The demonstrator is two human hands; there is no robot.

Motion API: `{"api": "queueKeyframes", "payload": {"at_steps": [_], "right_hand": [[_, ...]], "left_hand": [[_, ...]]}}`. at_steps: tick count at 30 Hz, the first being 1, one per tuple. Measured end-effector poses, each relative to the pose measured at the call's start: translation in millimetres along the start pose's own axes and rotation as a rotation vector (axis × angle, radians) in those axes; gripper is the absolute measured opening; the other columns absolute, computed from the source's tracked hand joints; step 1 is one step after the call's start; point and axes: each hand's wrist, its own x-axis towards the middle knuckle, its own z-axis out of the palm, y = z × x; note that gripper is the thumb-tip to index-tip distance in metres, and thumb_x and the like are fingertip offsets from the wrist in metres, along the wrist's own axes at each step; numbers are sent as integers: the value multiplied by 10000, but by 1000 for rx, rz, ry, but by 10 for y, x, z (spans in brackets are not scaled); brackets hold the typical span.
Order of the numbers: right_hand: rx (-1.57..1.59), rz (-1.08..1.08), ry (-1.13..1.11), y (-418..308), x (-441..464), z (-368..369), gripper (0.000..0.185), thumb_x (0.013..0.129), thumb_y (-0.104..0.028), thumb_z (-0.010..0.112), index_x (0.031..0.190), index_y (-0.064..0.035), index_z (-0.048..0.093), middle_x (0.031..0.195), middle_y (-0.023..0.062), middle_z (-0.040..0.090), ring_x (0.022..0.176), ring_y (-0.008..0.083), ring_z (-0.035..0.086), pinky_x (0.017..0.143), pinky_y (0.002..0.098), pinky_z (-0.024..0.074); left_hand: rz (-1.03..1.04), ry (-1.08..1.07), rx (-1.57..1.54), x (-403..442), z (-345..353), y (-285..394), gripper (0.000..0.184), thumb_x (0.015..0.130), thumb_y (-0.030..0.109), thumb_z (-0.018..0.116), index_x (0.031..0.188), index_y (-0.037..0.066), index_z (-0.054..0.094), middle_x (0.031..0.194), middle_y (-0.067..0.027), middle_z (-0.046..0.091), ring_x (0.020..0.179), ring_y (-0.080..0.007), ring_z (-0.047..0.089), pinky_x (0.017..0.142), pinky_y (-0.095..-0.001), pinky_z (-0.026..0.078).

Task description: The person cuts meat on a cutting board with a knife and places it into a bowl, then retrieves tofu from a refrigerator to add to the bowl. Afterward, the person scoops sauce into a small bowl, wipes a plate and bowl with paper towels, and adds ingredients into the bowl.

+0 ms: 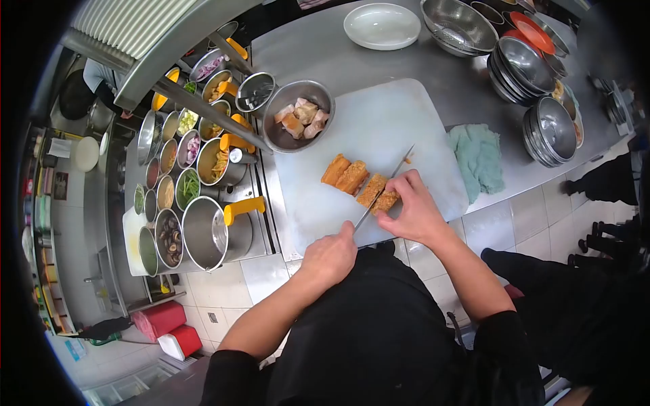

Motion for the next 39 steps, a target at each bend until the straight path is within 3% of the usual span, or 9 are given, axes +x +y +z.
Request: {"api": "queueKeyframes", "payload": {"at_steps": [6,9,12,15,18,26,31,36,39], "right_hand": [[7,33,25,-11,-18,9,443,669,-181,776,1027,-25,567,1032,139,494,962,316,548,843,391,480],[1,-36,28,69,-39,54,490,670,-185,787,1079,-34,563,1077,162,490,975,343,543,844,409,486],[-4,-125,69,54,-88,108,558,667,-173,792,1150,-44,542,1108,170,479,1007,364,529,861,401,482],[-106,-105,95,173,-80,137,621,678,-155,781,1229,-54,514,1182,164,477,1068,377,507,906,403,468],[-542,-169,-19,112,25,-161,671,690,-160,769,1294,-60,493,1250,148,477,1144,373,475,958,424,442],[-359,29,-153,163,65,-257,923,678,-208,805,1465,-70,342,1398,181,420,1250,393,413,1043,464,380],[-383,14,-165,33,8,-261,984,677,-261,839,1482,-60,311,1422,202,384,1280,403,392,1053,456,377],[-340,48,-75,21,-60,-316,999,676,-263,846,1492,-73,302,1434,199,367,1278,410,394,1044,460,400],[-349,109,40,23,-222,-452,870,704,-257,827,1437,-74,396,1363,200,424,1212,393,472,984,444,460]], "left_hand": [[-144,-188,33,-443,-53,-192,239,960,194,449,1117,14,431,807,-273,667,811,-455,661,750,-555,500],[4,-14,-43,146,172,-149,254,973,222,441,1124,19,437,805,-264,670,796,-458,659,750,-556,502],[-107,-209,-355,388,-226,12,251,981,236,437,1100,15,444,800,-272,661,781,-486,637,735,-571,490],[19,-14,-217,302,-196,-212,279,984,267,456,1095,11,450,743,-272,643,748,-473,636,702,-545,497],[-8,136,-183,-123,-307,-330,244,975,262,468,1075,40,465,759,-278,638,778,-493,617,705,-542,490],[-243,331,-107,-892,-43,-961,228,934,247,543,1036,47,504,792,-279,644,783,-482,619,721,-570,470],[-164,560,-88,-322,273,-1176,305,914,283,597,1136,82,545,907,-245,649,814,-455,635,724,-544,496],[-30,629,-69,336,30,-919,450,873,326,668,1246,102,550,1048,-213,604,938,-419,619,789,-504,506],[57,691,-7,352,-118,-832,558,849,293,710,1313,47,524,1149,-232,578,1074,-414,565,896,-481,482]]}}
